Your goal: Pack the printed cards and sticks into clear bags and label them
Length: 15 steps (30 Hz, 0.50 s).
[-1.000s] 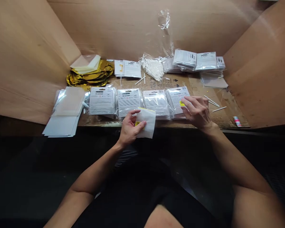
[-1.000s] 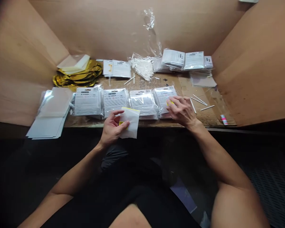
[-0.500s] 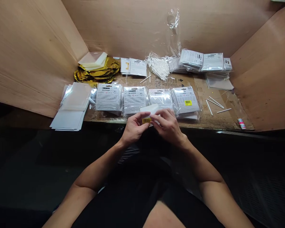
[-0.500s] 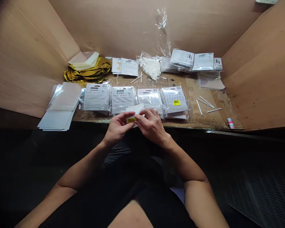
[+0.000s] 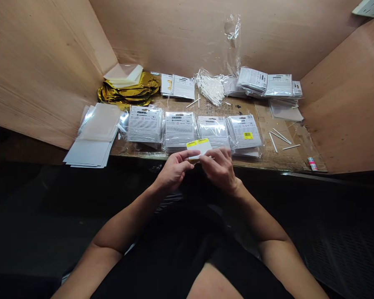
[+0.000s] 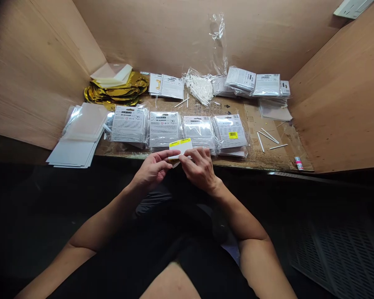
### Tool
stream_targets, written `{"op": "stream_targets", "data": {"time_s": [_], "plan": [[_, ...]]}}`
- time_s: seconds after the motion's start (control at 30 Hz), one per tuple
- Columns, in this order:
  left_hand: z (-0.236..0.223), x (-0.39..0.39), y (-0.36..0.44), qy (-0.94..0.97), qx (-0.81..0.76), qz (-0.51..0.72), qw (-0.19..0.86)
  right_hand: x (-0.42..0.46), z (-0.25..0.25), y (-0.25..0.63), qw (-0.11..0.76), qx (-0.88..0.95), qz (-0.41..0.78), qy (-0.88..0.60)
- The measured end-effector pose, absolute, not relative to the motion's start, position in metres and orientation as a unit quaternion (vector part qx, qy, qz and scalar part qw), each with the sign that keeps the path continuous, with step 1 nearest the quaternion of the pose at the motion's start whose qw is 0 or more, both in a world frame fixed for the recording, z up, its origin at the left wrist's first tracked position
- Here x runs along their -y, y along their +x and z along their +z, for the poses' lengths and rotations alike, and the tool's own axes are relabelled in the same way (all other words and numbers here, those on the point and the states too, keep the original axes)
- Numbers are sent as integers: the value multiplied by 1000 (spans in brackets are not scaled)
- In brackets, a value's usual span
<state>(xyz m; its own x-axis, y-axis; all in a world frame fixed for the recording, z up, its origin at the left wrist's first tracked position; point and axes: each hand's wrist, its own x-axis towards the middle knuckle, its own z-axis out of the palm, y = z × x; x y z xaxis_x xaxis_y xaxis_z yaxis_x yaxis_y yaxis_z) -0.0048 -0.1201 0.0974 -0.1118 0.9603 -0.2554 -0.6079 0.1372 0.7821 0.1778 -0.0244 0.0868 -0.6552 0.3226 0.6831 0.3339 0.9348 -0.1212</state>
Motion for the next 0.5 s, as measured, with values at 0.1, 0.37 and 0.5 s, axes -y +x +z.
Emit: {"op": "stream_targets", "data": {"time_s": [0.1, 0.37, 0.5], "plan": [[101, 122, -5, 175, -401, 609, 662, 29, 80, 182, 395, 906, -22, -149], [77, 131, -12, 183, -501, 690, 489, 15, 100, 192, 428, 842, 210, -253], [69, 137, -21, 244, -561, 674, 414, -51, 127, 194, 334, 796, 334, -378]]}}
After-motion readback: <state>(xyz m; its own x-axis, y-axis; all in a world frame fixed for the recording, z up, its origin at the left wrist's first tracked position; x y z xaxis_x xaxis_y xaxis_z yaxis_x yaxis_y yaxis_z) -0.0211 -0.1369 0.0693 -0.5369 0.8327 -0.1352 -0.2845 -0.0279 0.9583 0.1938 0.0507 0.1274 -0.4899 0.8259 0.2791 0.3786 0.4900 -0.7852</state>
